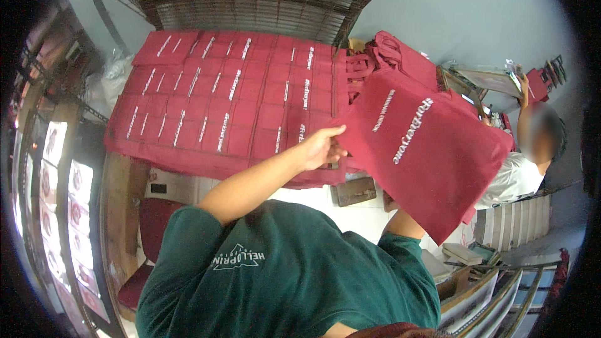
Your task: The person repeatedly picks up maroon tote bags from a pile, folds them flat, and places them into a neat stack on a table. Another person works nearby, also handling similar bags.
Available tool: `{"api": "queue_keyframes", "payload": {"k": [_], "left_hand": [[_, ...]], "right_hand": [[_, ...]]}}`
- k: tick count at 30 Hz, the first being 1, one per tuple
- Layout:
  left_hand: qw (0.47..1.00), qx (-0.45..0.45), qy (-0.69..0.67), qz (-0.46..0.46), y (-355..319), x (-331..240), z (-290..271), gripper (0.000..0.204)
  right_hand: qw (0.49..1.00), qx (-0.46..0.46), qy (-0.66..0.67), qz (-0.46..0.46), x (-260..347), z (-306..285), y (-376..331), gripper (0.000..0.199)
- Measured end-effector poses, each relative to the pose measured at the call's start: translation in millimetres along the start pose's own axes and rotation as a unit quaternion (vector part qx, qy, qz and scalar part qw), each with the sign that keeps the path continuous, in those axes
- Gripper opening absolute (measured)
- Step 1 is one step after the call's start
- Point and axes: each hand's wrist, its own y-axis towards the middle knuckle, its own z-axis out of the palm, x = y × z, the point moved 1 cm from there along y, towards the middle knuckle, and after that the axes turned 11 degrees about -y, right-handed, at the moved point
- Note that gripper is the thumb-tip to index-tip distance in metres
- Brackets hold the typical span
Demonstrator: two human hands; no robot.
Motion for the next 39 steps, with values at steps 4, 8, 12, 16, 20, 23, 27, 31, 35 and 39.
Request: {"api": "queue_keyframes", "payload": {"k": [4, 8, 12, 16, 20, 23, 27, 31, 35, 39], "left_hand": [[0.997, -0.008, -0.005, 0.074, 5.9, 6.5, 11.1, 0.024], [0.994, -0.001, 0.034, 0.103, -13.5, 9.6, 2.4, 0.027], [0.994, -0.068, 0.039, 0.075, -43.9, 4.0, -25.3, 0.043], [0.995, -0.074, 0.047, 0.046, -66.6, -12.4, -58.4, 0.048], [0.995, -0.037, 0.082, 0.046, -102.0, -56.7, -58.7, 0.049], [0.992, -0.017, 0.1, 0.076, -139.9, -93.2, -51.1, 0.049], [0.97, -0.048, 0.195, 0.139, -199.3, -147.8, -59.2, 0.043], [0.911, -0.159, 0.309, 0.224, -209.1, -178.3, -129.3, 0.038], [0.885, -0.241, 0.307, 0.253, -208.8, -207.2, -197.1, 0.042], [0.898, -0.242, 0.27, 0.251, -216.8, -254.6, -234.9, 0.049]], "right_hand": [[0.999, -0.037, -0.026, 0.028, 2.7, -10.5, -36.0, 0.092], [0.993, -0.06, -0.041, 0.089, -2.1, -17.4, -87.6, 0.107], [0.969, 0.022, 0.107, 0.223, -11.8, -0.3, -137.9, 0.126], [0.869, -0.278, 0.084, 0.401, -57.1, 13.8, -114.7, 0.088], [0.817, -0.293, 0.061, 0.493, -117.6, 25.9, -119.2, 0.048], [0.808, -0.287, -0.071, 0.51, -145.8, 44.4, -120.6, 0.029], [0.831, -0.175, -0.045, 0.526, -153.8, 94.6, -76.3, 0.018], [0.795, -0.163, -0.283, 0.511, -211.4, 113.1, -65.9, 0.019], [0.776, -0.077, -0.414, 0.469, -276.1, 128.6, -32.8, 0.027], [0.797, -0.096, -0.378, 0.461, -339.2, 162.4, 6.2, 0.03]]}}
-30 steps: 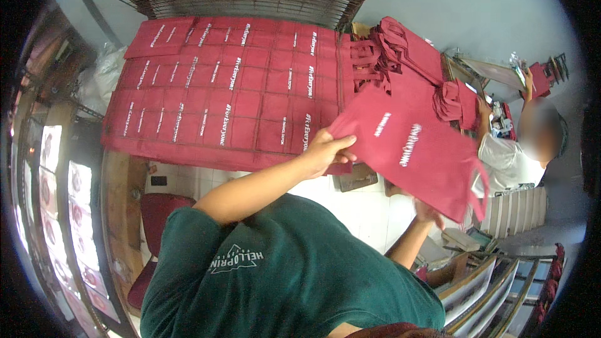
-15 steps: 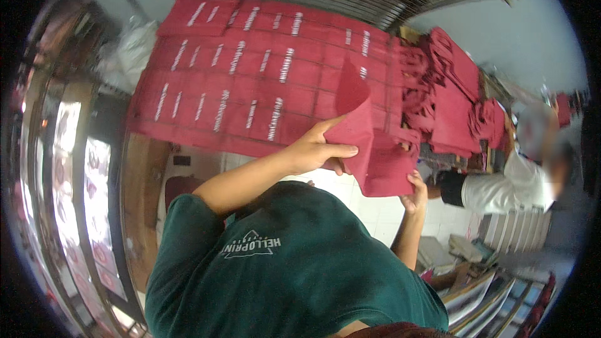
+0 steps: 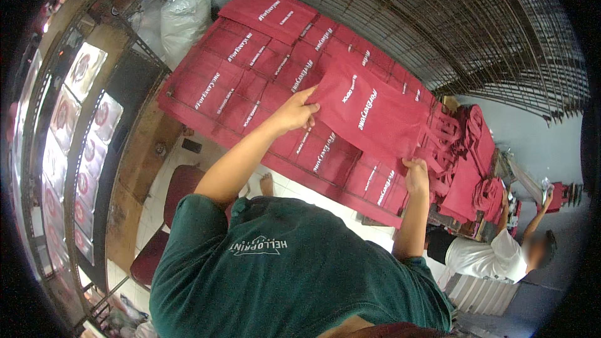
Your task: The person repeatedly picks up maroon tote bags from a pile, folds them flat, and places them into a neat stack on a table. Another person works nearby, also handling similar bags.
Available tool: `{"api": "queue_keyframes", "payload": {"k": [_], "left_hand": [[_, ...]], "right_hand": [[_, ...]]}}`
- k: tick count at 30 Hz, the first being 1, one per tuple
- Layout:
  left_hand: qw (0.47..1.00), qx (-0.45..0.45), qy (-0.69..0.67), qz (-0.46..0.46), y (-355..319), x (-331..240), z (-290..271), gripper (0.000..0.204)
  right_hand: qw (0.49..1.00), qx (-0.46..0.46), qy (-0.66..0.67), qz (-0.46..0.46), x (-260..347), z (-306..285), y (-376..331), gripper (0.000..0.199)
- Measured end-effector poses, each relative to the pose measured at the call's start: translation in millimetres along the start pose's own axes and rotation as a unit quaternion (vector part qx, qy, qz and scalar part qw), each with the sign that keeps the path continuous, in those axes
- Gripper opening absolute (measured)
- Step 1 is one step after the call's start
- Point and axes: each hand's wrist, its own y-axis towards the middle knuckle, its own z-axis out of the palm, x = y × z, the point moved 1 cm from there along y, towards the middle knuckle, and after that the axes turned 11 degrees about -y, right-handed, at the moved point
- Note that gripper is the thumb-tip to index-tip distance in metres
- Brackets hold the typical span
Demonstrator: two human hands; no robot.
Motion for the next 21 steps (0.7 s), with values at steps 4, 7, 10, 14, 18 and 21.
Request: {"api": "queue_keyframes", "payload": {"k": [4, 7, 10, 14, 18, 21], "left_hand": [[0.998, -0.003, 0.003, 0.057, 40.0, -5.5, -47.7, 0.055], [0.997, 0.0, -0.065, 0.041, 56.0, -23.8, -61.9, 0.054], [0.98, -0.076, -0.184, -0.021, 101.4, -7.4, -99.4, 0.065], [0.966, -0.232, -0.108, 0.022, 167.9, 23.7, -135.7, 0.076], [0.939, -0.319, -0.116, 0.046, 211.4, 37.2, -149.0, 0.075], [0.929, -0.341, -0.139, 0.047, 232.4, 46.0, -157.8, 0.077]], "right_hand": [[0.999, 0.014, 0.014, -0.047, 25.1, 46.8, 37.3, 0.029], [0.997, -0.081, 0.012, 0.013, 68.7, 79.5, 16.7, 0.029], [0.993, -0.084, 0.018, -0.076, 46.8, 50.7, 41.3, 0.033], [0.949, -0.028, -0.19, -0.251, 78.3, 27.0, 5.9, 0.029], [0.984, -0.114, -0.117, -0.077, 123.1, 6.3, -39.3, 0.044], [0.977, -0.149, -0.11, -0.106, 135.4, -1.3, -58.4, 0.043]]}}
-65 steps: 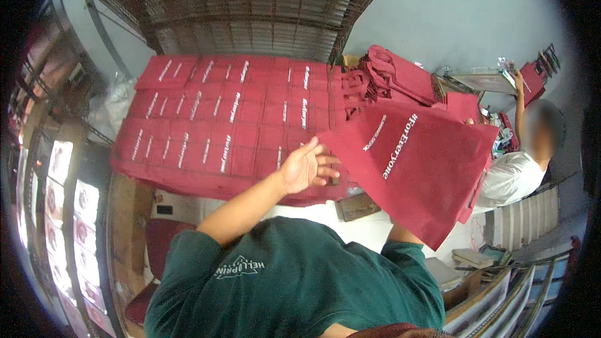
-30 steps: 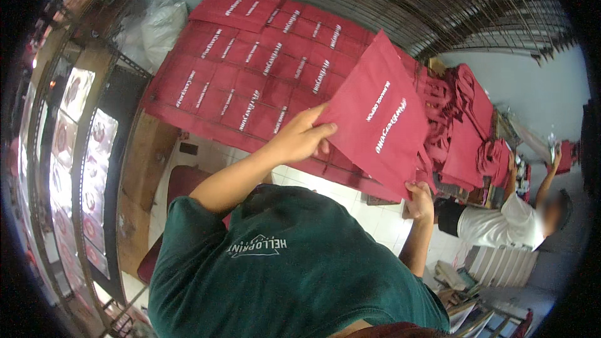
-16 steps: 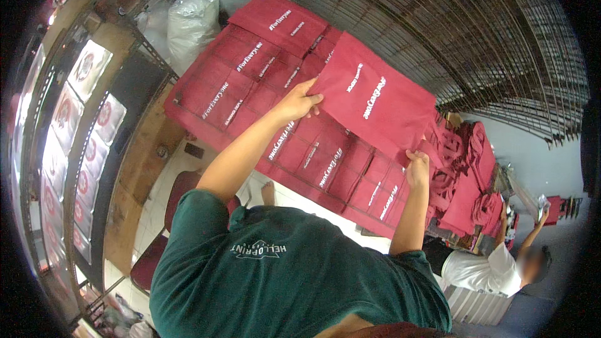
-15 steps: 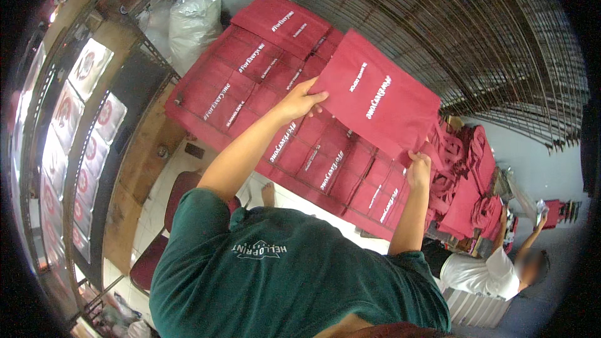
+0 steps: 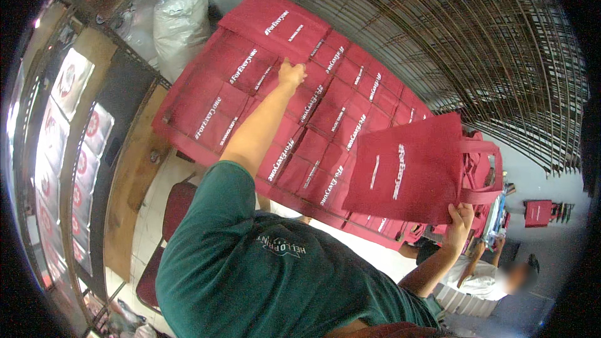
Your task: The person repeatedly picks up maroon tote bags from a pile, folds them flat, and places them into a neat stack on a table. Another person works nearby, also handling similar bags.
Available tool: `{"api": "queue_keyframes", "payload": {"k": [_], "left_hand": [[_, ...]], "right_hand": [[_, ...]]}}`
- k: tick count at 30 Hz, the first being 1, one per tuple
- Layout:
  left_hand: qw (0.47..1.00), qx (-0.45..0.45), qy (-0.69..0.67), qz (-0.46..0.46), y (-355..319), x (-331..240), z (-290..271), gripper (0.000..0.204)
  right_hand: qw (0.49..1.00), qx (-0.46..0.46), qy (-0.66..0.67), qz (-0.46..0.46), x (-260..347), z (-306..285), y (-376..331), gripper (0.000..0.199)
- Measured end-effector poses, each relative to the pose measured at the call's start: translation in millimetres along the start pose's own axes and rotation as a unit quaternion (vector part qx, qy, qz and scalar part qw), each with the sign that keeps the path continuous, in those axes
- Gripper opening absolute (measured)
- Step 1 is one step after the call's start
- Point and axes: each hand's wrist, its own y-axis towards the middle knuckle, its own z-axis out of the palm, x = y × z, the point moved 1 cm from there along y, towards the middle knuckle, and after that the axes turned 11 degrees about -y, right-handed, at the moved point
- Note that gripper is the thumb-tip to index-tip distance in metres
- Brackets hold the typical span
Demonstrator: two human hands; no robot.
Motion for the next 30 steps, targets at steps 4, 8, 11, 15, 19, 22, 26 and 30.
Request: {"api": "queue_keyframes", "payload": {"k": [4, 8, 11, 15, 19, 22, 26, 30], "left_hand": [[1.0, -0.009, 0.024, 0.006, 1.8, -2.8, 8.0, 0.075], [1.0, -0.002, 0.017, -0.003, 2.9, -3.1, 9.9, 0.073], [1.0, -0.002, 0.017, 0.003, 6.1, -0.4, 7.8, 0.073], [0.999, 0.007, 0.039, -0.009, 4.7, -1.5, 4.6, 0.072], [0.999, -0.017, 0.028, 0.007, 3.7, 1.0, 7.2, 0.07], [1.0, -0.007, -0.009, 0.005, 6.1, 3.8, 6.9, 0.07], [1.0, -0.002, 0.022, 0.006, 4.0, -1.4, 0.3, 0.07], [0.988, 0.025, 0.079, 0.129, -19.4, -13.5, -26.8, 0.065]], "right_hand": [[0.999, 0.035, 0.028, 0.001, 35.5, 13.2, -28.6, 0.04], [0.999, 0.033, 0.025, 0.01, 28.5, 13.3, -29.2, 0.042], [1.0, 0.029, -0.007, 0.004, 30.5, 15.4, -26.2, 0.039], [0.997, 0.073, -0.001, -0.012, 41.1, 25.5, -24.6, 0.035], [0.983, 0.169, 0.003, -0.071, 52.0, 31.3, -19.6, 0.044], [0.992, 0.121, -0.026, -0.037, 52.1, 28.9, -20.1, 0.041], [0.977, 0.198, 0.038, -0.062, 70.0, 49.9, -15.4, 0.031], [0.995, 0.089, 0.039, -0.033, 79.8, 89.0, -9.1, 0.037]]}}
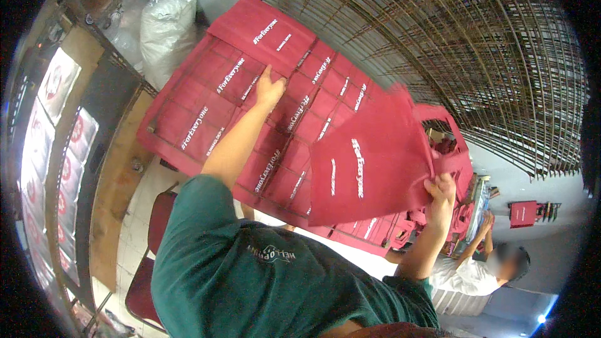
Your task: The person repeatedly picks up maroon tote bags from a pile, folds them flat, and places them into a neat stack on a table. Another person works nearby, also handling similar bags.
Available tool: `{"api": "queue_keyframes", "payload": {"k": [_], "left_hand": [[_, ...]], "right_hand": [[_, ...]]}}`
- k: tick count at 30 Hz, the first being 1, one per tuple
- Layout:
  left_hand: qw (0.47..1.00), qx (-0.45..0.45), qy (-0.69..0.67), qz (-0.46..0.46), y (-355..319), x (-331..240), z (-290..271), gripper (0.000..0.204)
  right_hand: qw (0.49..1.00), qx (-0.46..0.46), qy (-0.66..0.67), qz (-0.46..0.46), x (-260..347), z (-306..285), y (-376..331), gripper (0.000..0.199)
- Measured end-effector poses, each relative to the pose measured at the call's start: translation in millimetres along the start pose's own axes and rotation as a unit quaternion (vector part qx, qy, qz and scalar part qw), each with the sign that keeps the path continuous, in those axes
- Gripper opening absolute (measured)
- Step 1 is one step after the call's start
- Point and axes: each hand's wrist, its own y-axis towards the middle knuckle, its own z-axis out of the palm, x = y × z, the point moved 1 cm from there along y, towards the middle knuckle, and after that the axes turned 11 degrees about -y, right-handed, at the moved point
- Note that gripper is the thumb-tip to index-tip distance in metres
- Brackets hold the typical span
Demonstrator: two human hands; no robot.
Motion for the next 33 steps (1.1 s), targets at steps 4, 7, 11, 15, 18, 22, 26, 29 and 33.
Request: {"api": "queue_keyframes", "payload": {"k": [4, 7, 11, 15, 18, 22, 26, 29, 33], "left_hand": [[0.999, 0.018, -0.019, 0.041, -29.7, -39.8, -70.0, 0.058], [0.997, -0.045, -0.012, 0.065, -60.9, -57.4, -138.1, 0.058], [0.994, -0.087, 0.038, 0.053, -120.0, -51.9, -211.2, 0.055], [0.982, -0.149, 0.106, 0.054, -184.6, -27.1, -258.2, 0.057], [0.975, -0.18, 0.128, -0.011, -231.3, 9.9, -292.9, 0.061], [0.938, -0.146, 0.313, -0.039, -280.9, 13.8, -313.5, 0.062], [0.937, -0.187, 0.276, -0.105, -319.9, 20.7, -332.5, 0.066], [0.927, -0.179, 0.304, -0.127, -338.7, 58.3, -371.7, 0.066], [0.915, -0.206, 0.263, -0.224, -339.6, 31.5, -347.9, 0.065]], "right_hand": [[0.974, 0.169, 0.119, -0.093, 24.2, 40.1, 20.1, 0.055], [0.951, 0.14, 0.252, -0.115, 14.0, 51.6, 32.5, 0.06], [0.947, 0.075, 0.305, -0.073, -106.6, 63.1, 88.0, 0.036], [0.948, 0.03, 0.304, 0.091, -173.3, 126.8, 128.6, 0.028], [0.954, 0.065, 0.268, 0.114, -204.1, 170.1, 172.9, 0.037], [0.967, 0.075, 0.194, 0.148, -236.1, 201.6, 222.0, 0.054], [0.971, 0.091, 0.134, 0.176, -248.4, 214.1, 250.0, 0.06], [0.976, 0.111, 0.102, 0.159, -260.0, 217.6, 268.5, 0.058], [0.965, 0.122, 0.149, 0.175, -262.5, 218.3, 272.1, 0.059]]}}
